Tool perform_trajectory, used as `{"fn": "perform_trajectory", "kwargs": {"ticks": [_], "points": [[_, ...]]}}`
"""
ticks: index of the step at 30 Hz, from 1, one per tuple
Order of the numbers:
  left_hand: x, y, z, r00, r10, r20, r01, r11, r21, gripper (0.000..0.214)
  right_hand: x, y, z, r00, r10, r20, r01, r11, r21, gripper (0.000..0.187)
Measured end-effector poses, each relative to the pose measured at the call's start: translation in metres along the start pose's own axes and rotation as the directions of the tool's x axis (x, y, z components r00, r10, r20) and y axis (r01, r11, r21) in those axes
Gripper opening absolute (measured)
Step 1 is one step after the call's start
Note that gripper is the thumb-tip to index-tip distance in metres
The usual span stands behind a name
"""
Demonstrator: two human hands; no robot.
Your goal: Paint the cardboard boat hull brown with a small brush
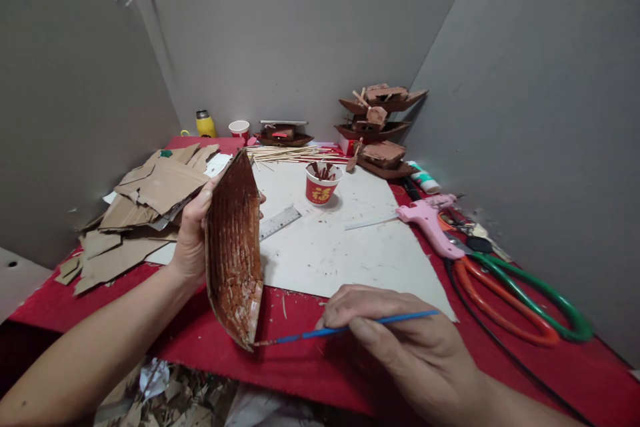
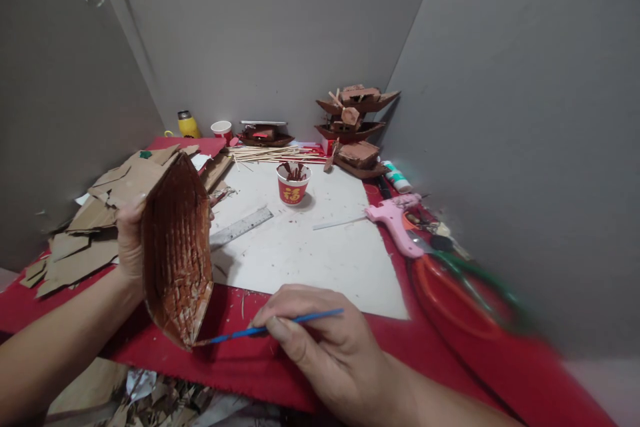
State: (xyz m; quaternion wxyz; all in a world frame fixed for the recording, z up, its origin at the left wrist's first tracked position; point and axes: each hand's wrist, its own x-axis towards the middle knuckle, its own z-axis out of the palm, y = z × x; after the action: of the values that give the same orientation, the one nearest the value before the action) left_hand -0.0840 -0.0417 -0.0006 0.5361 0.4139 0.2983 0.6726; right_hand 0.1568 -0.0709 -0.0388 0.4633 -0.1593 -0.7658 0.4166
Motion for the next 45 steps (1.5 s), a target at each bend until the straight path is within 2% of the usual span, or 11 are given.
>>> {"fn": "perform_trajectory", "kwargs": {"ticks": [3,8,15,19,23,27,30,36,39,42,45], "points": [[0.0002,0.0001,0.0014,0.999,0.01,-0.032,-0.01,1.0,0.007,0.038,0.0008,-0.0014,0.0007,0.999,-0.034,-0.011,0.034,0.999,-0.013,0.02],[0.0014,0.001,0.0007,0.998,0.048,-0.039,-0.047,0.998,0.03,0.038,0.003,-0.005,-0.0007,0.99,-0.113,0.089,0.122,0.988,-0.099,0.025],[0.0013,-0.0007,-0.0007,0.997,0.062,-0.041,-0.061,0.998,0.028,0.039,0.0001,-0.0056,0.0001,0.995,-0.102,-0.02,0.1,0.992,-0.074,0.025],[-0.0016,-0.0028,0.0008,0.999,0.052,0.014,-0.052,0.999,-0.014,0.039,0.0048,-0.0029,0.0044,0.989,-0.146,0.023,0.147,0.987,-0.064,0.029],[-0.0042,-0.0027,-0.0002,0.999,0.029,0.036,-0.029,1.0,-0.003,0.05,0.0064,-0.0031,0.0045,0.99,-0.119,0.08,0.125,0.989,-0.078,0.025],[-0.0048,-0.0026,-0.0016,0.999,0.011,0.034,-0.011,1.0,0.0,0.054,0.002,-0.0027,0.0022,0.997,-0.07,0.02,0.072,0.994,-0.088,0.025],[-0.0052,-0.003,-0.0007,1.0,0.001,0.022,-0.001,1.0,-0.002,0.05,0.001,-0.0004,0.0028,0.996,-0.086,-0.028,0.083,0.992,-0.091,0.031],[-0.0061,-0.0004,0.0024,0.999,-0.011,0.031,0.012,1.0,-0.029,0.051,0.0022,-0.0036,0.0032,0.994,-0.104,0.012,0.105,0.989,-0.101,0.028],[-0.0064,0.0,0.0018,0.999,-0.022,0.032,0.023,0.999,-0.036,0.052,-0.0006,-0.0046,0.0025,0.995,-0.087,-0.04,0.082,0.99,-0.114,0.022],[-0.0063,-0.0015,0.0017,0.999,-0.026,0.027,0.027,0.998,-0.048,0.051,-0.0015,-0.0009,0.0035,0.99,-0.12,-0.068,0.109,0.983,-0.146,0.024],[-0.0063,-0.0029,0.0035,0.998,-0.056,0.024,0.057,0.998,-0.041,0.047,0.0008,0.0029,0.005,0.987,-0.156,-0.027,0.151,0.979,-0.139,0.029]]}}
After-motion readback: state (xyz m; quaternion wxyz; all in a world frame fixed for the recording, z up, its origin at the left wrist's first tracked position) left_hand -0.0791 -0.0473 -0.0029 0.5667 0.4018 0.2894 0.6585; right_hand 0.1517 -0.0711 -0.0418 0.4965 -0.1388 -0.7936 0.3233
